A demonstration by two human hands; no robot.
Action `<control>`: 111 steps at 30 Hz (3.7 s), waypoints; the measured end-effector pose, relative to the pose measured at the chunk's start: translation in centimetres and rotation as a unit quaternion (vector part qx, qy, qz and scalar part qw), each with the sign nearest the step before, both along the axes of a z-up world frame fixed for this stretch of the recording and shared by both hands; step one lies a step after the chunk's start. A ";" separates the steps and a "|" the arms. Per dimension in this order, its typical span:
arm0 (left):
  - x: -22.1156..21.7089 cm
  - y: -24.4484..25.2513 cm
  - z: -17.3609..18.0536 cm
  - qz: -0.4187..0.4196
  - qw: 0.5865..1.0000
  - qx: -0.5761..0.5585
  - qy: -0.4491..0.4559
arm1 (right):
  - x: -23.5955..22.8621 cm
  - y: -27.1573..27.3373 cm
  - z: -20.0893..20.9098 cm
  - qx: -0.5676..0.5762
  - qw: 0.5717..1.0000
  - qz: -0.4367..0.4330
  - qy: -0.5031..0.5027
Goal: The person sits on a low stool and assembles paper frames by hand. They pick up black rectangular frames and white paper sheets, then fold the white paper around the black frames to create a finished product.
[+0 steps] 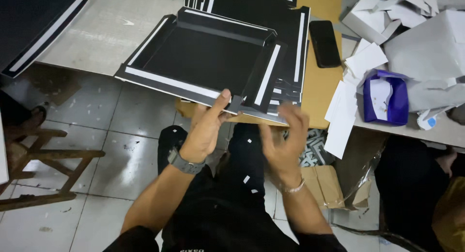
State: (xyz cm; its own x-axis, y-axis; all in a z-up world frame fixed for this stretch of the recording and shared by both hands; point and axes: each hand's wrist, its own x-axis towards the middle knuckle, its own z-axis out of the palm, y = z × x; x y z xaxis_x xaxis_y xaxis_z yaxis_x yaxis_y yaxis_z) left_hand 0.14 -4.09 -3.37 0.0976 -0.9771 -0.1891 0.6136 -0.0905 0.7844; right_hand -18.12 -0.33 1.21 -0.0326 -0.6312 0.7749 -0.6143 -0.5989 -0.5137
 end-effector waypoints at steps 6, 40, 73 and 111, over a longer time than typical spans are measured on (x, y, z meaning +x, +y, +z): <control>2.2 2.8 13.4 -0.122 0.951 -0.146 -0.242 | -1.1 -7.0 4.0 0.020 0.986 0.160 0.050; 13.8 14.4 23.8 0.140 0.749 -0.009 -0.648 | 18.3 -4.8 15.2 -0.196 0.906 0.371 -0.057; 19.8 21.3 11.7 0.277 0.793 0.010 -0.543 | 26.6 4.4 5.3 -0.034 0.914 0.404 0.037; 16.7 22.8 14.6 -0.115 0.842 -0.003 -0.527 | 18.1 -0.9 8.3 0.339 0.575 0.705 0.240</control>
